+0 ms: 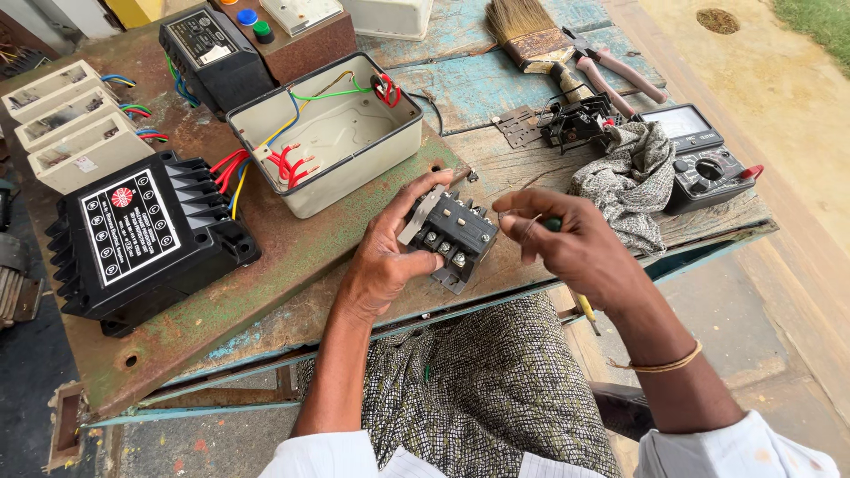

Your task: The person uses a screwdriver to loosen and remove wires from an electrical terminal block, затем removes the component from its housing and cleans a smaller part with a cloth and a small metal tool.

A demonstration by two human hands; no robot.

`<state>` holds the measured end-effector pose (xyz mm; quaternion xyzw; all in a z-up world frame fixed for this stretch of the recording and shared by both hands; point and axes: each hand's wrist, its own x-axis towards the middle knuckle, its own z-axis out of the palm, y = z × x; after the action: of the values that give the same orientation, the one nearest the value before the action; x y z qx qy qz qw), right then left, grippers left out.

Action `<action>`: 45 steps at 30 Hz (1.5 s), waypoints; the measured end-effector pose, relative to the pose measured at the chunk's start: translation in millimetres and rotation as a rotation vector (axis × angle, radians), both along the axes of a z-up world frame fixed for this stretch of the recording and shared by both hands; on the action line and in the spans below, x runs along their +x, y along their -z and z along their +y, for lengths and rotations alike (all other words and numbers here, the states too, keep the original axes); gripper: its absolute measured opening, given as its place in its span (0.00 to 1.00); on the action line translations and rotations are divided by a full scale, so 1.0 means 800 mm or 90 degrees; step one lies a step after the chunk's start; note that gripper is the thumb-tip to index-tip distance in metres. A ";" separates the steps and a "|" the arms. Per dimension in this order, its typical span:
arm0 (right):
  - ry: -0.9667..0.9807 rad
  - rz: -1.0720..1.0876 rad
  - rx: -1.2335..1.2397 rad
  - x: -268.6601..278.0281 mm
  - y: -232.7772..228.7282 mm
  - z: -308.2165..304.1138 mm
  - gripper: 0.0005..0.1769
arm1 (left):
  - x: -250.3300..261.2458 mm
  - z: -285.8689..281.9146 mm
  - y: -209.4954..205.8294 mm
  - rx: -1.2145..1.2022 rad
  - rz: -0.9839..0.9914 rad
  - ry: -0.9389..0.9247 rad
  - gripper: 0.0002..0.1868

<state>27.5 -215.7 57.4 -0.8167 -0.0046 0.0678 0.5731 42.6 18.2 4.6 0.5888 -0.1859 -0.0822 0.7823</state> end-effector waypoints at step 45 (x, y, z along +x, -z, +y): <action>-0.020 -0.379 0.356 0.045 -0.111 0.025 0.20 | 0.008 -0.066 -0.071 0.391 -0.347 -0.140 0.09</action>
<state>63.3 -196.0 146.0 -0.6131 -0.2012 -0.1669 0.7455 49.3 -34.8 61.5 0.8109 -0.2892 0.1092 0.4968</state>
